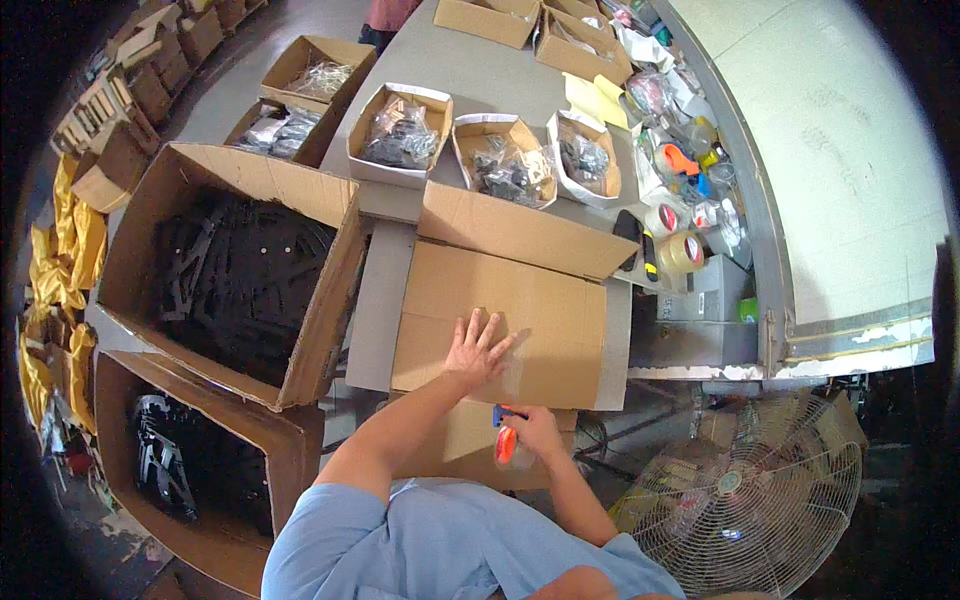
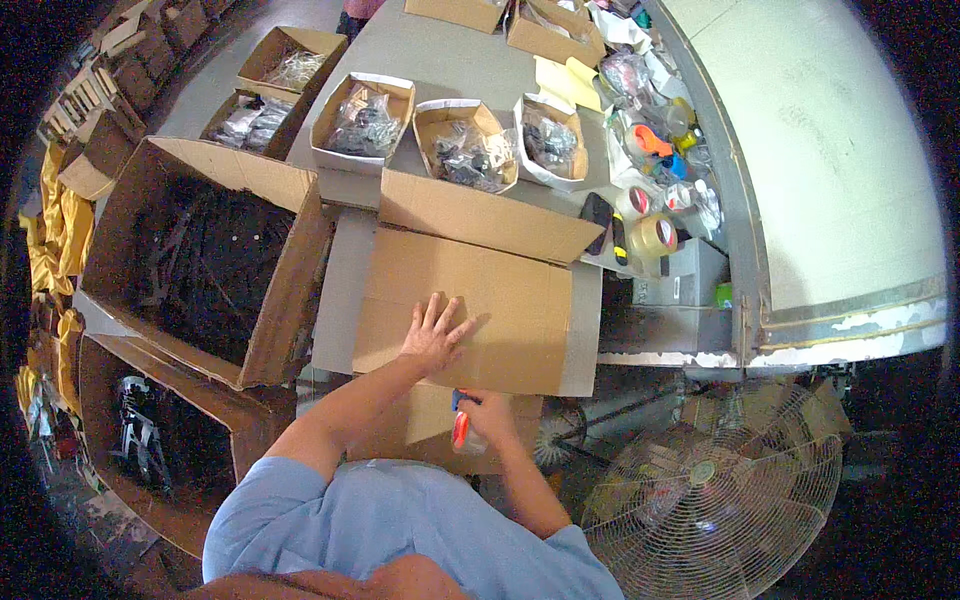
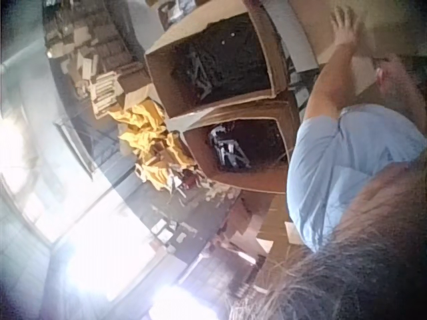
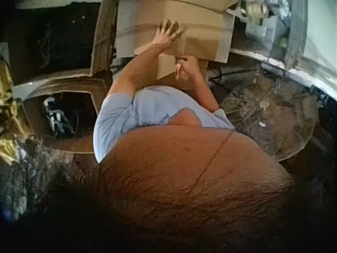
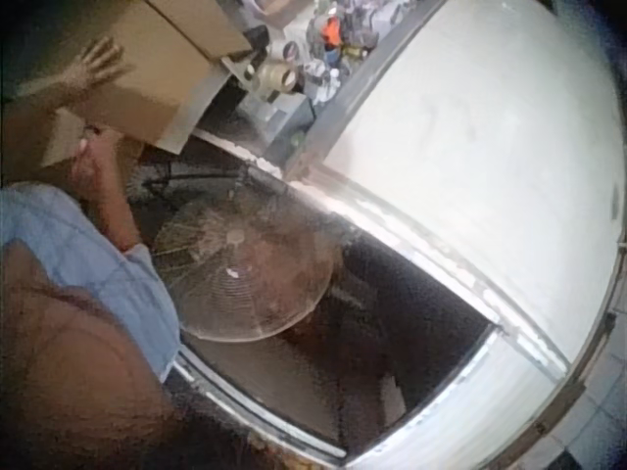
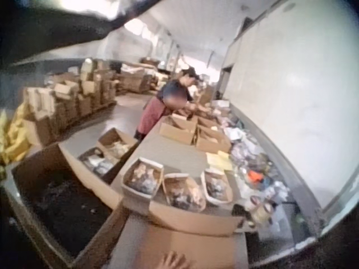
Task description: The person folds a cardboard box, places plastic-wrapped components inside, and seals it with a tape dispenser.
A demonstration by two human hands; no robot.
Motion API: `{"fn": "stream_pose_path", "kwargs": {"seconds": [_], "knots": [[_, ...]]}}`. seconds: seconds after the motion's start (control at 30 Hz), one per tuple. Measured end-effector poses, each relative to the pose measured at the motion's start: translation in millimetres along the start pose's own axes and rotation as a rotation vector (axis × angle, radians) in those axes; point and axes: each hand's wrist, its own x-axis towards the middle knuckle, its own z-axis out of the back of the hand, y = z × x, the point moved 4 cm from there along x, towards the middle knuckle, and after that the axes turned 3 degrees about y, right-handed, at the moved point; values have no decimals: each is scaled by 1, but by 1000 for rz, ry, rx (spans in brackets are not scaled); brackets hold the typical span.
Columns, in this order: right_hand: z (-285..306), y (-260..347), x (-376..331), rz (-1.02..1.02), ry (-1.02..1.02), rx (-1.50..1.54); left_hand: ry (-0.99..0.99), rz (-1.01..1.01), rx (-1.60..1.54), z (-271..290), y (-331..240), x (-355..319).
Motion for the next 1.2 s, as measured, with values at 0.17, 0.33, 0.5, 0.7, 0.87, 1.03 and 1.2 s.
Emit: {"fn": "stream_pose_path", "kwargs": {"seconds": [0.17,0.33,0.5,0.7,0.87,1.03,1.2], "knots": [[47,-19,-11,-16,97,414,-87,-156,61,-28,-43,-9],[70,71,-18,324,-547,-677,-84,-256,102,-35,-50,-28],[16,97,35,109,-76,-1137,-249,-221,104,-69,-54,-23],[47,123,194,292,-306,-971,-313,-176,86,-68,-55,-33],[51,143,214,298,-276,-1100,-344,-147,171,-66,-52,-51],[43,112,226,360,-132,-979,-257,-106,134,-68,-38,-128],[16,145,248,697,104,-495,-715,696,-620,-75,20,-208]]}}
